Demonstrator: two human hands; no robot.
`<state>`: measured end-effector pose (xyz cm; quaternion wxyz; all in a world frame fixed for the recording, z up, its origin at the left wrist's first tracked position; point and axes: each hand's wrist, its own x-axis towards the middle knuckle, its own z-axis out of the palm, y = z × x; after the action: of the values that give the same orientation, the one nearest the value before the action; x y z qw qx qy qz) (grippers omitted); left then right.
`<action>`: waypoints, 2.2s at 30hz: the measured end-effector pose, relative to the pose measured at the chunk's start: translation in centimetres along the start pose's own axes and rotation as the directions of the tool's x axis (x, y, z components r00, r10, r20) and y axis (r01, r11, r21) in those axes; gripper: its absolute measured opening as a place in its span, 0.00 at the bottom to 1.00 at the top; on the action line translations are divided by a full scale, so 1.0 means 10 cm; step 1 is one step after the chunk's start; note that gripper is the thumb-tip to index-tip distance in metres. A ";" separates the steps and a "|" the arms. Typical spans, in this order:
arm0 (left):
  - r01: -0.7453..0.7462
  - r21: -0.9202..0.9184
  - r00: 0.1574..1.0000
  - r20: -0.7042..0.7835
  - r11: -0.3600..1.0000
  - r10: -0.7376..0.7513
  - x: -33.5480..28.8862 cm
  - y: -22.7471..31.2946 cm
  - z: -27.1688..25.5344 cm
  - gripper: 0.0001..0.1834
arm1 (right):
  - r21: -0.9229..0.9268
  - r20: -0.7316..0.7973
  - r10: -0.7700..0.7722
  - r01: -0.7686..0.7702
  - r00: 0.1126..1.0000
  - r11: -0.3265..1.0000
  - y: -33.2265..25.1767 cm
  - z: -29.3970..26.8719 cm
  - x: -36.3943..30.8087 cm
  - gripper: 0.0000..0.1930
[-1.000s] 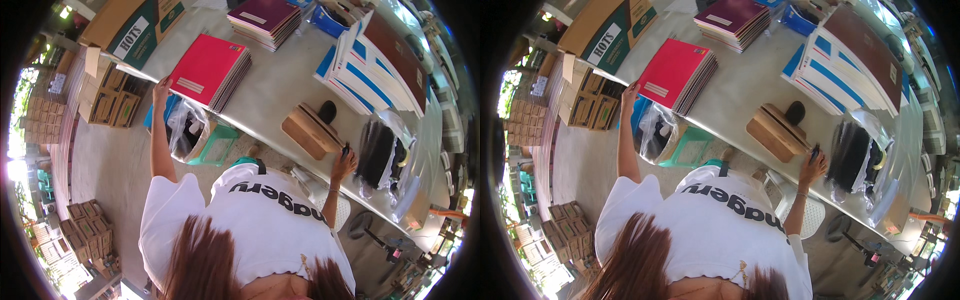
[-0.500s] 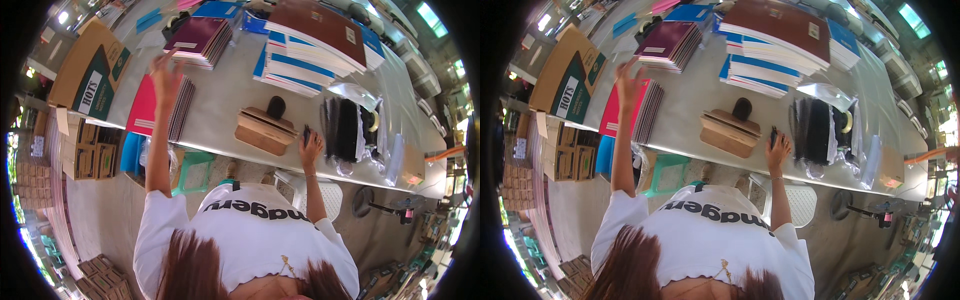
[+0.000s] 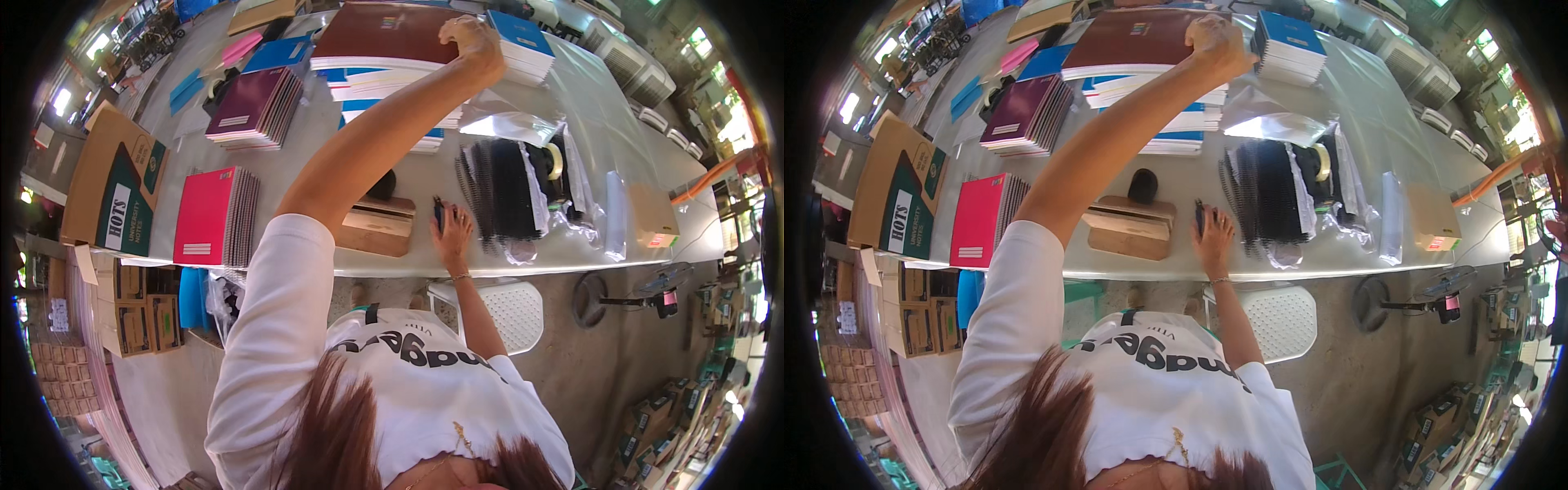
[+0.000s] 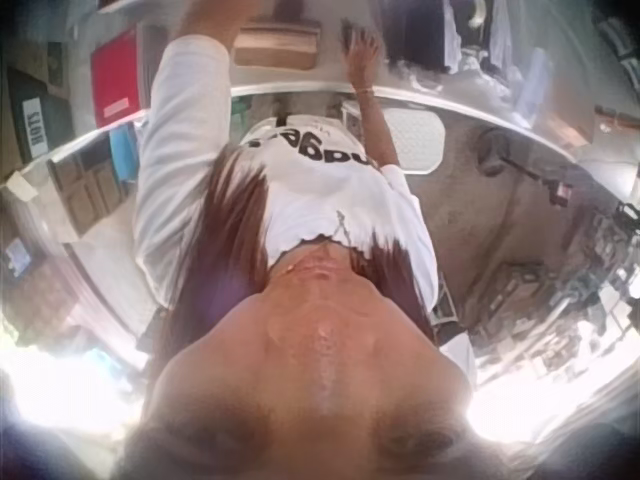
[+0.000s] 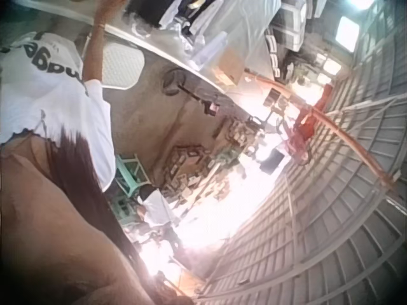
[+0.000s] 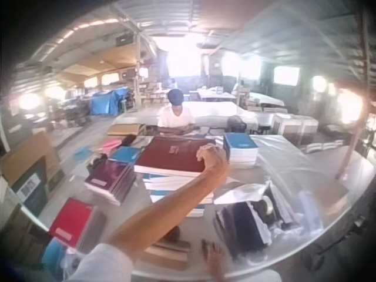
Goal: The person assembles notebooks by threading plastic coils through the holes of paper stacks and covers, then trims the excess coil with pliers.
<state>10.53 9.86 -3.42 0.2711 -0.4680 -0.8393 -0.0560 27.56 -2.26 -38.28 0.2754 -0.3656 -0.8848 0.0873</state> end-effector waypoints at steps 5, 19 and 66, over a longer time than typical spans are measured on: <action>-0.131 0.319 0.991 0.059 0.939 0.118 -0.15 0.25 -0.05 0.21 | 0.072 -0.004 0.028 -0.028 1.000 0.997 0.02 -0.07 0.01 0.26; -0.158 0.033 0.987 -0.011 0.987 0.158 0.30 0.04 0.33 0.16 | 0.124 0.081 0.063 -0.072 0.995 0.990 -0.02 -0.17 0.00 0.26; -0.196 -0.185 0.953 0.197 0.963 0.232 0.47 -0.38 0.01 0.36 | 0.071 -0.020 0.036 -0.035 0.999 0.997 -0.06 -0.15 0.02 0.22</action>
<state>5.42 11.34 -0.46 0.1431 -0.5803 -0.8006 -0.0432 27.95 -2.62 -36.74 0.2961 -0.3721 -0.8715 0.1197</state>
